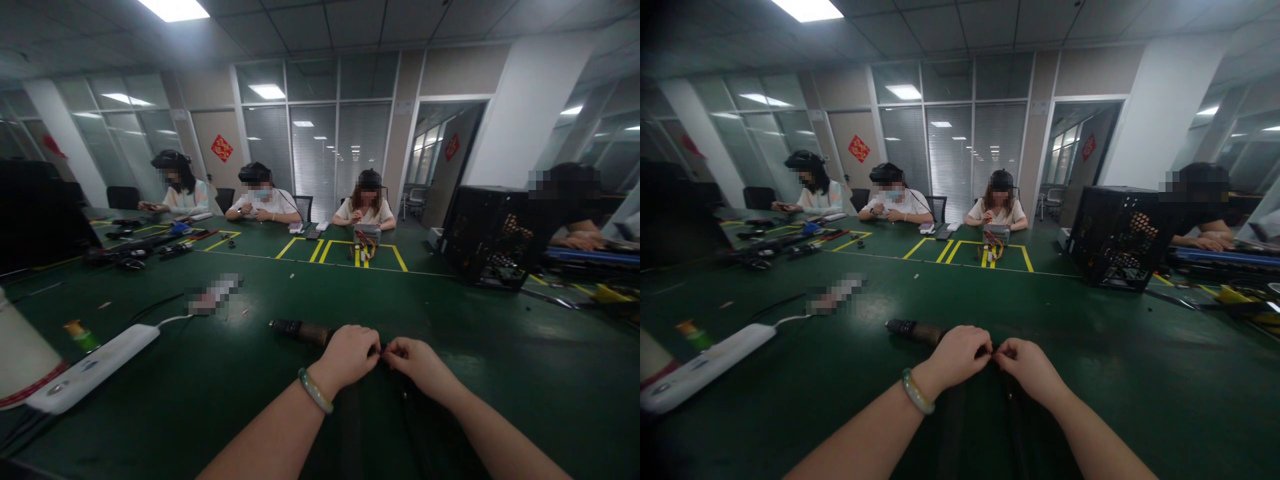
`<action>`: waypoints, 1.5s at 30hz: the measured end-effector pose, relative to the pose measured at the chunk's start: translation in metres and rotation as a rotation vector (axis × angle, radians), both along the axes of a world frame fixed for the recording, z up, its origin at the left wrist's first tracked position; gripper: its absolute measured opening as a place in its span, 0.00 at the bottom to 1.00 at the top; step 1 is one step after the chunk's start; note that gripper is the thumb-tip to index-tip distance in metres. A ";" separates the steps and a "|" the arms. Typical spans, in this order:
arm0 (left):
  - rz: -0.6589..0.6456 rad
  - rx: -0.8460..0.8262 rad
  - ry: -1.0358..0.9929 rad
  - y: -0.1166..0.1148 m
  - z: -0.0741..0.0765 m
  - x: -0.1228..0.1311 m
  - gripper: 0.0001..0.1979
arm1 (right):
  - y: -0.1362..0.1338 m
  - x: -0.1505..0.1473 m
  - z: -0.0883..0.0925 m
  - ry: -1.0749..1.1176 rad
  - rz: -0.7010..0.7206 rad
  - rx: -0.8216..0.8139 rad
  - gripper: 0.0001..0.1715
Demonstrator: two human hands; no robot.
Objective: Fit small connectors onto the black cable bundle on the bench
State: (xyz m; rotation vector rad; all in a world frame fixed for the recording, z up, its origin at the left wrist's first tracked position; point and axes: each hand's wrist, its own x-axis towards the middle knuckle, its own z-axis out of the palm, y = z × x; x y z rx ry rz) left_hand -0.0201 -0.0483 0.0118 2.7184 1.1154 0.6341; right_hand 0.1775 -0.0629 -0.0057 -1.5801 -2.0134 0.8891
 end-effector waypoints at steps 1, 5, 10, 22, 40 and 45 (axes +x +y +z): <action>0.002 0.000 0.007 0.000 0.000 0.000 0.03 | -0.001 -0.001 0.002 -0.002 -0.005 0.001 0.12; 0.003 0.012 0.021 0.001 -0.001 0.001 0.02 | -0.002 -0.002 0.005 -0.002 -0.014 -0.013 0.12; 0.029 0.000 0.038 0.000 -0.001 -0.001 0.07 | 0.000 0.002 -0.002 0.014 -0.003 -0.017 0.13; -0.021 0.030 0.005 0.000 -0.002 -0.005 0.04 | 0.000 0.001 -0.001 -0.010 -0.003 0.000 0.12; -0.006 0.012 0.008 0.005 -0.003 -0.007 0.05 | -0.002 -0.002 0.002 0.002 -0.019 0.019 0.12; -0.005 -0.014 0.001 0.003 0.001 -0.008 0.05 | -0.002 -0.002 0.003 0.004 -0.024 0.011 0.12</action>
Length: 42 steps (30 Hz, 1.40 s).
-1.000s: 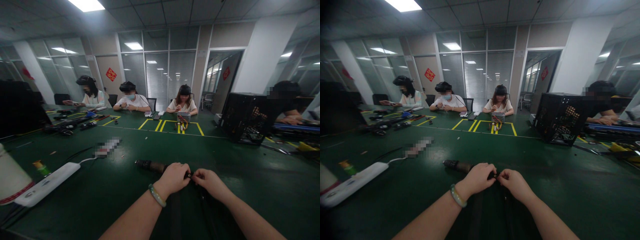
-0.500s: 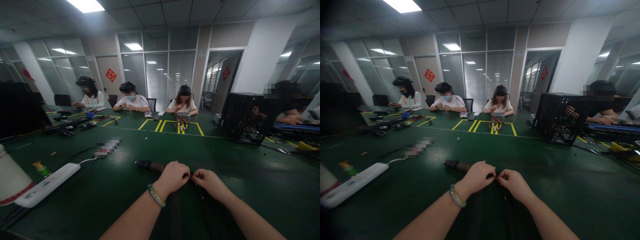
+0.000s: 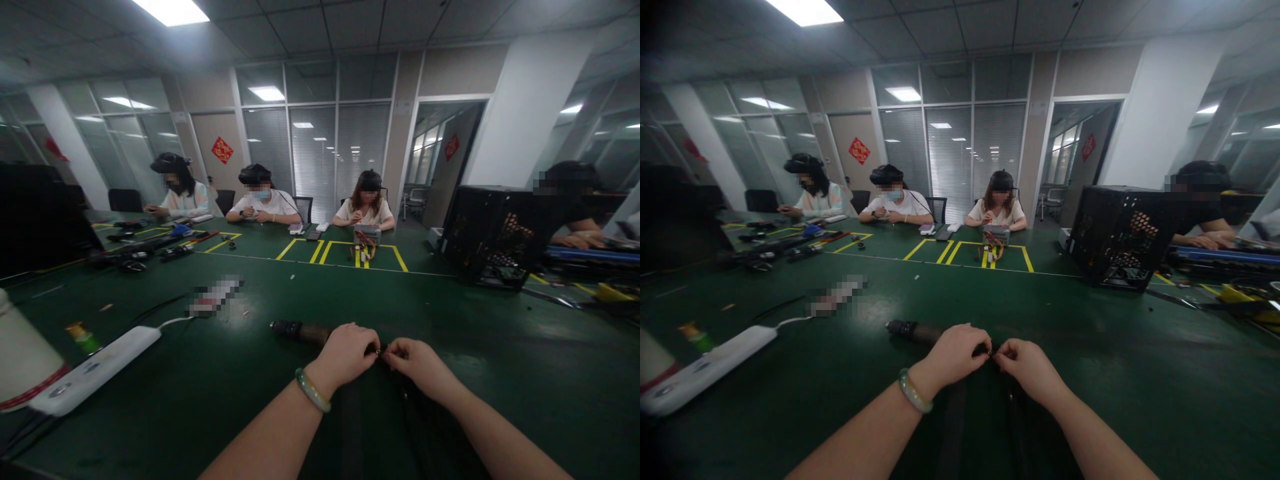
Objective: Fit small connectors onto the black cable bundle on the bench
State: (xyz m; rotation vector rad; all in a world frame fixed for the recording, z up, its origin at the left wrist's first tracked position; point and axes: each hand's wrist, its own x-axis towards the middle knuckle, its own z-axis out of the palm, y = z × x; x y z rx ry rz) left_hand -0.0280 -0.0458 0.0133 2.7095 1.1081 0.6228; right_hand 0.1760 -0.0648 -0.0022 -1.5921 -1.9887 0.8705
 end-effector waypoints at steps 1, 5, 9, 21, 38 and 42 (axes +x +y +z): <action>0.009 -0.008 0.004 0.000 0.001 0.000 0.06 | 0.000 0.000 0.000 0.003 0.003 -0.002 0.12; 0.028 -0.012 0.019 -0.002 0.004 0.000 0.07 | 0.001 0.001 -0.003 0.004 0.008 -0.015 0.13; 0.017 0.001 0.023 -0.002 0.004 0.001 0.04 | 0.003 0.002 -0.006 0.003 0.006 -0.017 0.14; 0.009 0.019 0.024 -0.001 0.001 0.001 0.05 | 0.003 0.001 -0.006 -0.011 0.001 -0.008 0.14; 0.025 0.016 0.049 -0.003 0.003 0.001 0.08 | 0.001 -0.001 -0.001 -0.009 -0.008 -0.040 0.15; 0.033 0.017 0.044 -0.003 0.002 0.001 0.07 | 0.001 0.000 -0.002 -0.008 -0.012 -0.042 0.15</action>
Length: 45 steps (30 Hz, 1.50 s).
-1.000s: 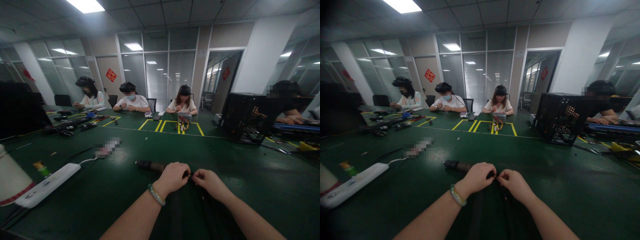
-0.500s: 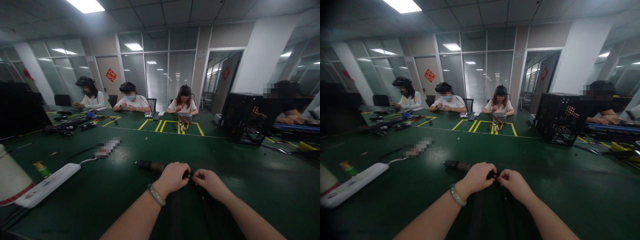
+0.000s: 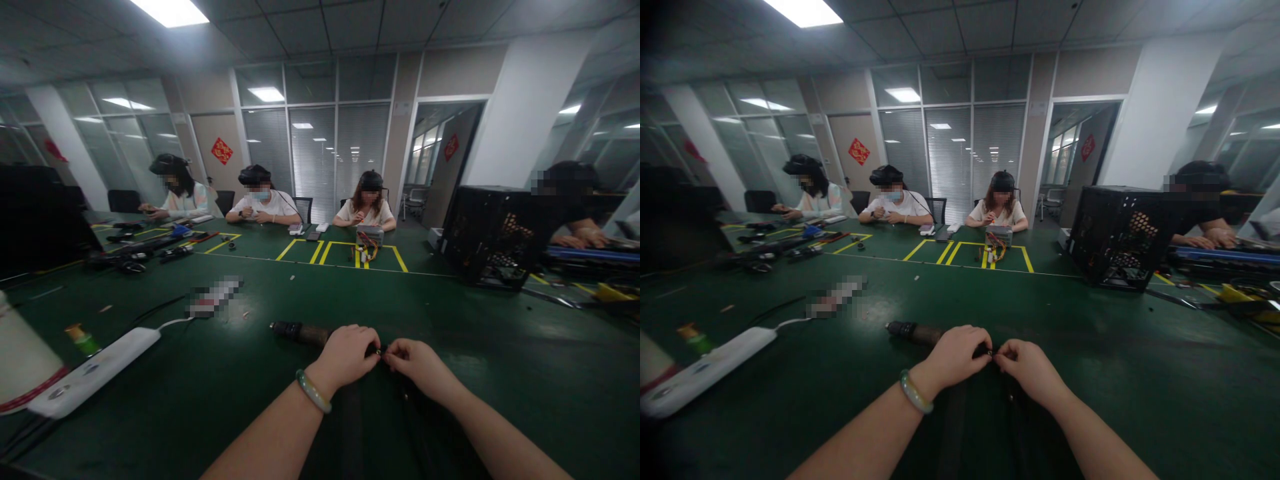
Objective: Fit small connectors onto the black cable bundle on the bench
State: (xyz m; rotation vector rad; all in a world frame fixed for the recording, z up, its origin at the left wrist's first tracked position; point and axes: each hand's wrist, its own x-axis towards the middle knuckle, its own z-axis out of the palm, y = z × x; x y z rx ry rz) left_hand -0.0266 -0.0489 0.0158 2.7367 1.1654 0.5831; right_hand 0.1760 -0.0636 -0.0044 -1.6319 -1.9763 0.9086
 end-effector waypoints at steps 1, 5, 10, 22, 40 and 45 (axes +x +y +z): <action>-0.004 0.003 -0.001 0.000 0.000 0.000 0.06 | 0.000 0.000 0.000 0.002 0.007 0.001 0.15; -0.033 0.012 -0.023 0.001 -0.002 0.000 0.04 | 0.001 0.002 -0.004 0.005 0.026 0.027 0.14; -0.016 0.000 -0.041 0.001 -0.002 0.000 0.07 | 0.004 0.002 -0.008 0.005 0.023 0.037 0.14; -0.020 0.018 -0.041 0.000 -0.001 0.000 0.07 | -0.002 -0.001 0.002 -0.003 0.010 0.033 0.13; -0.011 0.002 -0.027 0.000 0.000 0.001 0.06 | 0.000 0.000 0.001 -0.021 0.009 0.028 0.15; -0.016 0.004 -0.045 0.001 -0.001 0.001 0.05 | 0.000 0.001 0.001 -0.023 0.015 0.024 0.14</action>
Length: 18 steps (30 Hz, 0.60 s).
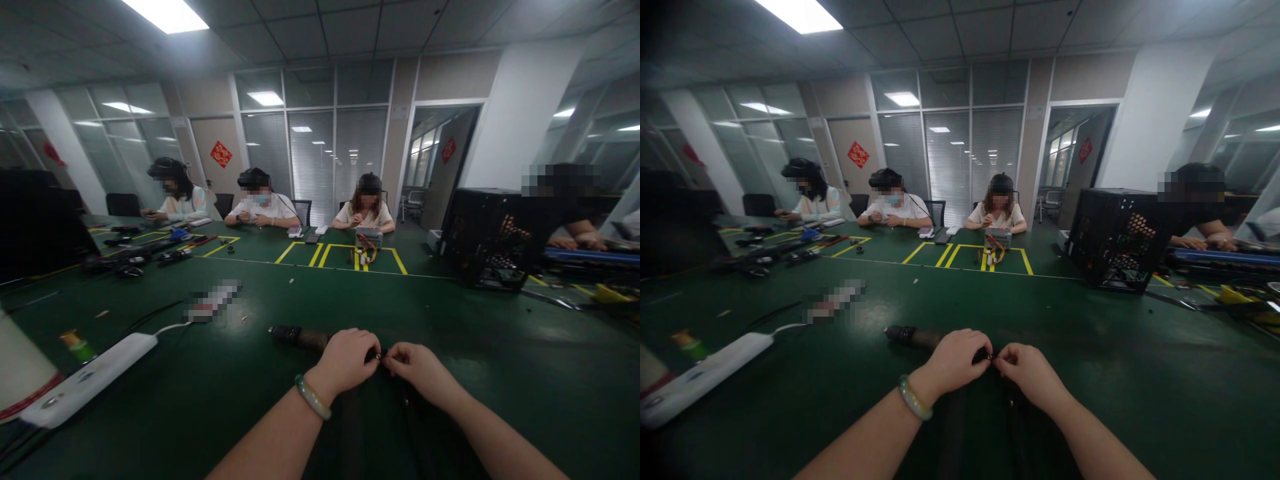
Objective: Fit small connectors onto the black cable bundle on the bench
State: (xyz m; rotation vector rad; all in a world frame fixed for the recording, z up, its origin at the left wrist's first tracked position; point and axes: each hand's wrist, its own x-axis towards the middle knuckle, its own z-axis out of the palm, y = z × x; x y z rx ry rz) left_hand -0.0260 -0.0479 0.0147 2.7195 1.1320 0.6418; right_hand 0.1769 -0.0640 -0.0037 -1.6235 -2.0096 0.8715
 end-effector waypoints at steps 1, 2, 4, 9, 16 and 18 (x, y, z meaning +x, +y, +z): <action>-0.001 0.003 -0.001 0.000 0.000 0.000 0.05 | 0.000 0.000 0.000 0.001 -0.001 0.004 0.14; -0.002 0.005 0.002 0.000 0.000 -0.001 0.05 | 0.000 0.000 -0.001 0.002 0.000 0.006 0.14; -0.004 0.003 0.015 0.000 0.000 -0.001 0.05 | 0.000 0.000 -0.002 0.003 -0.004 0.009 0.14; 0.006 -0.002 0.021 0.000 0.000 0.000 0.05 | 0.001 -0.001 -0.001 0.008 -0.006 0.009 0.14; 0.012 -0.004 0.043 0.000 0.001 0.001 0.04 | -0.001 -0.001 0.000 0.022 -0.013 -0.005 0.13; 0.007 0.002 0.045 0.000 0.002 0.001 0.03 | -0.001 -0.002 0.001 0.027 -0.014 -0.009 0.13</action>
